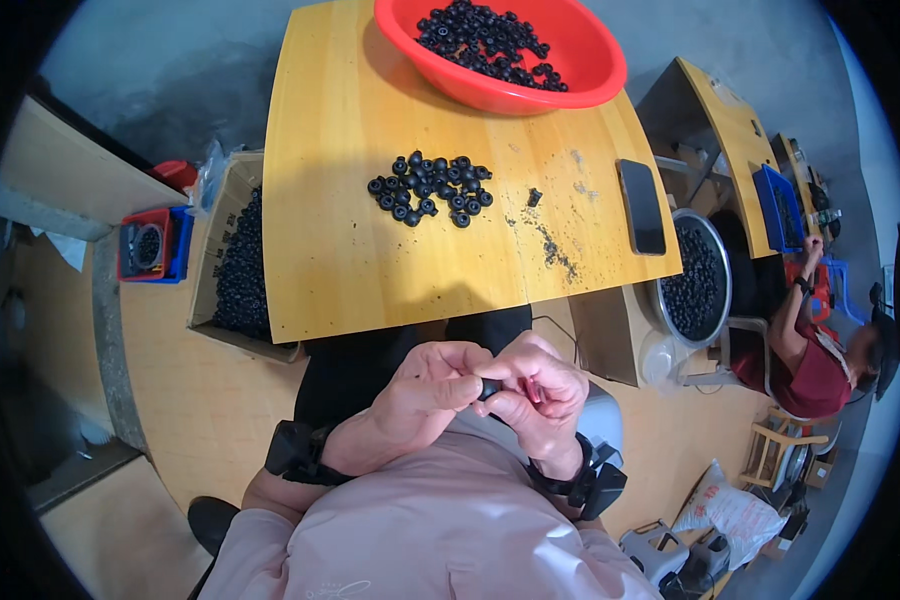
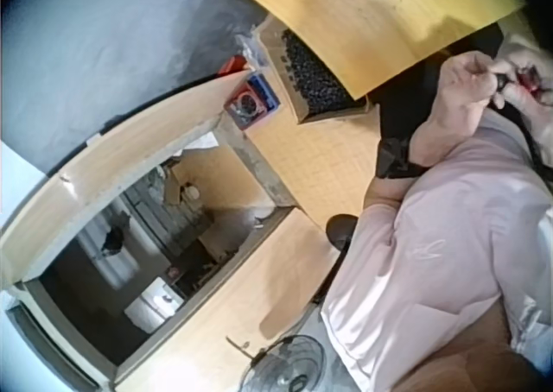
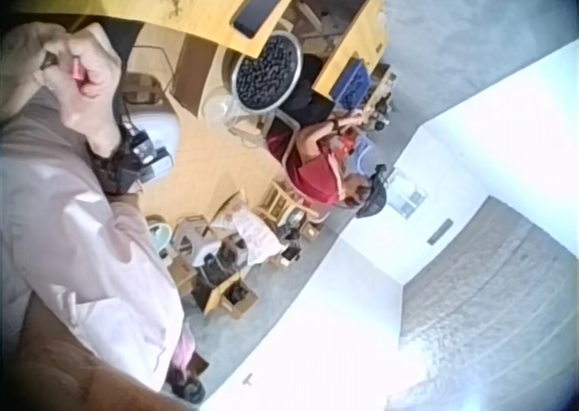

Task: Sorting and processing small black parts on a table using a small hand tool.

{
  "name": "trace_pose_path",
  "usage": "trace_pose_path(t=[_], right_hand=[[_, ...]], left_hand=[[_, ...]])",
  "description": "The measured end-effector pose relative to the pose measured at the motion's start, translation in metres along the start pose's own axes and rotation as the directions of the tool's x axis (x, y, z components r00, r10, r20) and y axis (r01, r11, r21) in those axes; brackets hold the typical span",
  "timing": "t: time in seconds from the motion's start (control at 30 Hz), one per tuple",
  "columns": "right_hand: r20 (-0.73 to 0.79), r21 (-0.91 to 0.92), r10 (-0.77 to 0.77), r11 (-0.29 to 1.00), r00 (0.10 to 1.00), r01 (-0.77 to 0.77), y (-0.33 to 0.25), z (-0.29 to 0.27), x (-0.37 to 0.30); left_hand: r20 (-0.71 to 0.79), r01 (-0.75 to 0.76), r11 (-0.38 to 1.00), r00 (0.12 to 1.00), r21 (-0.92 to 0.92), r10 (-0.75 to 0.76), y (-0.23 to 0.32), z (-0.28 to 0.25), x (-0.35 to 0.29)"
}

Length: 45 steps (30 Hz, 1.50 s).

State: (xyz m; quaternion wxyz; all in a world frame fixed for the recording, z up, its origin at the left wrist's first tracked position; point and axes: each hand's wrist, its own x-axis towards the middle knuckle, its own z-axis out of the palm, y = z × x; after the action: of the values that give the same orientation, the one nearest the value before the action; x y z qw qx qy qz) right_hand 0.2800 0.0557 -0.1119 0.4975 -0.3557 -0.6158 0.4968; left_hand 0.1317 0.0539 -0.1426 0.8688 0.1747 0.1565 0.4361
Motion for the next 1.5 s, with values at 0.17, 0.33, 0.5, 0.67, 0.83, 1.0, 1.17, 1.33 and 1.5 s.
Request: trace_pose_path(t=[0.17,0.33,0.5,0.67,0.83,1.0,1.17,1.33,1.5], right_hand=[[-0.002,0.009,0.059,0.998,0.998,-0.059,0.003,-0.003,-0.003],[-0.083,0.086,0.111,0.991,0.99,-0.104,-0.009,0.001,-0.007],[0.021,-0.32,-0.094,0.942,0.995,0.096,-0.007,0.0,-0.007],[0.04,-0.383,-0.151,0.911,0.988,0.155,-0.004,-0.001,-0.008],[0.041,-0.381,-0.118,0.916,0.992,0.124,-0.005,-0.003,-0.009],[-0.003,-0.42,-0.047,0.906,0.999,0.041,-0.002,-0.006,-0.007],[-0.412,-0.192,0.132,0.954,0.901,-0.228,0.03,-0.031,-0.004],[-0.041,0.139,0.232,0.965,0.972,-0.224,0.005,-0.019,0.001],[0.118,-0.018,0.027,1.0,0.993,-0.025,-0.005,0.017,0.014]], left_hand=[[0.022,-0.048,0.996,0.999,0.081,0.046,-0.004,-0.006,0.0],[0.041,-0.077,0.996,0.996,0.033,0.075,-0.002,-0.005,0.0],[-0.007,-0.13,0.989,0.991,0.069,0.131,-0.004,-0.004,0.001],[0.001,-0.117,0.989,0.993,0.087,0.118,-0.003,-0.005,0.001],[-0.031,-0.114,0.987,0.993,0.112,0.118,-0.003,-0.003,0.001],[-0.011,-0.104,0.984,0.994,0.142,0.106,0.003,0.001,-0.001],[-0.08,-0.092,0.967,0.99,0.238,0.114,0.011,0.005,-0.012],[-0.013,-0.14,0.956,0.989,0.256,0.148,0.009,-0.006,-0.011],[-0.011,-0.062,0.991,0.998,0.118,0.064,0.017,-0.007,-0.018]])
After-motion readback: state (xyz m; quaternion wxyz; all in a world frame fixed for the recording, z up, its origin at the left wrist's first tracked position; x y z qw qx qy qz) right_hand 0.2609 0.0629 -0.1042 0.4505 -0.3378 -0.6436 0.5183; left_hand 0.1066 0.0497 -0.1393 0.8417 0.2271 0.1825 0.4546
